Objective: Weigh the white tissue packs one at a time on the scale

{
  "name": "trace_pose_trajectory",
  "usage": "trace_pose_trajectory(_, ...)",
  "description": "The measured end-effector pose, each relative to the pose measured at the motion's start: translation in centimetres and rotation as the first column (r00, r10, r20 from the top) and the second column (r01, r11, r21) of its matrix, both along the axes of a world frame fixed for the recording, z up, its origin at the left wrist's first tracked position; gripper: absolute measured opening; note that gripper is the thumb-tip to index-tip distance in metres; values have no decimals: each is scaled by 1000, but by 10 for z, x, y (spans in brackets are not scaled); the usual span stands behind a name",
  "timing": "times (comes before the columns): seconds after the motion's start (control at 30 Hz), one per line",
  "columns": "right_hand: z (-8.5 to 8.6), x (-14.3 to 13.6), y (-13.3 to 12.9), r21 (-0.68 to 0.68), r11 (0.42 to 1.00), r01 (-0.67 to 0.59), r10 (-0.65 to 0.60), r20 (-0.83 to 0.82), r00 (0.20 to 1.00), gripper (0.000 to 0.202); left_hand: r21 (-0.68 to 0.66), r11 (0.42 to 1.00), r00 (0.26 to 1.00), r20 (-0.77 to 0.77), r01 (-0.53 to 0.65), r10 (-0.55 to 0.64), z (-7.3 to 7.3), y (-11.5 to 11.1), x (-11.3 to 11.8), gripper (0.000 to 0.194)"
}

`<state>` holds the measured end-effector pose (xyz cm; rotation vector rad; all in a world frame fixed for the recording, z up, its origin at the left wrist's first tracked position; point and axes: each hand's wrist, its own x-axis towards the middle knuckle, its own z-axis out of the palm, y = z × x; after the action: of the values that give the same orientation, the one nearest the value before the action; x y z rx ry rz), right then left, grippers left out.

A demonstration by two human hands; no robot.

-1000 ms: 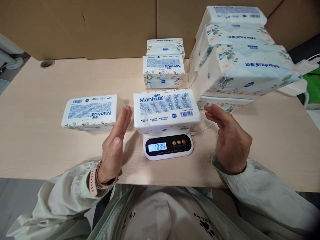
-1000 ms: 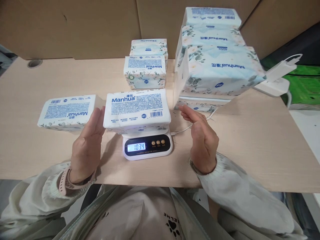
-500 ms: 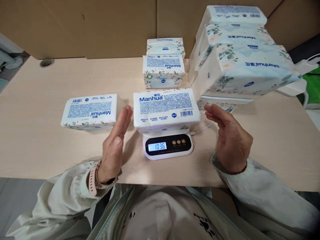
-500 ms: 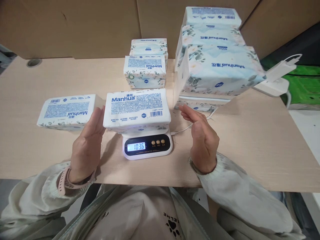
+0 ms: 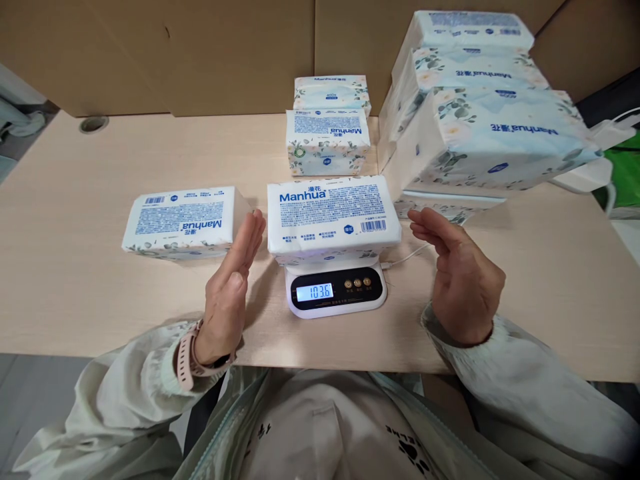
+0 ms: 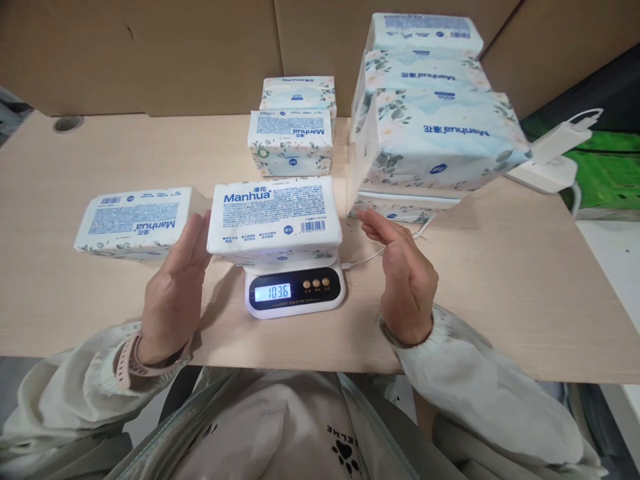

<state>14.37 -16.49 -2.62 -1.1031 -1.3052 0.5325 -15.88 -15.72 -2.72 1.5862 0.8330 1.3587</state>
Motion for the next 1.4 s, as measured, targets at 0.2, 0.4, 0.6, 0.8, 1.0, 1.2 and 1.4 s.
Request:
trace_pose_trajectory(0.2,2,0,-1,-9,1000,9,-9,4,1000,36,-14,1000,1000,9,-4,4,1,0,1,59)
trace_pose_trajectory(0.4,2,1,-1,-9,1000,2,-2,13,1000,37,-4,1000,1000,-11,2,-2,2,0,1,57)
trace_pose_trajectory(0.6,-1,2,-1,-7,1000,-2,3,15,1000,37,1,1000,1000,1,7,-7,1,0,1,57)
trace_pose_trajectory(0.8,-1,2,-2,-15,1000,11,-11,22,1000,37,-9,1000,1000,1,13,-13,1,0,0,56)
trace_pose_trajectory(1.0,0,2,-2,-12,1000,15,-15,28,1000,38,-3,1000,1000,10,9,-9,-1,1,0,56)
trace_pose_trajectory(1.2,-1,3,-2,-25,999,21,-20,25,999,37,14,1000,1000,1,26,-26,-1,1,-1,59)
trace_pose_trajectory(1.4,-1,2,0,31,999,-7,6,27,1000,37,4,1000,1000,-10,5,-5,0,0,1,58)
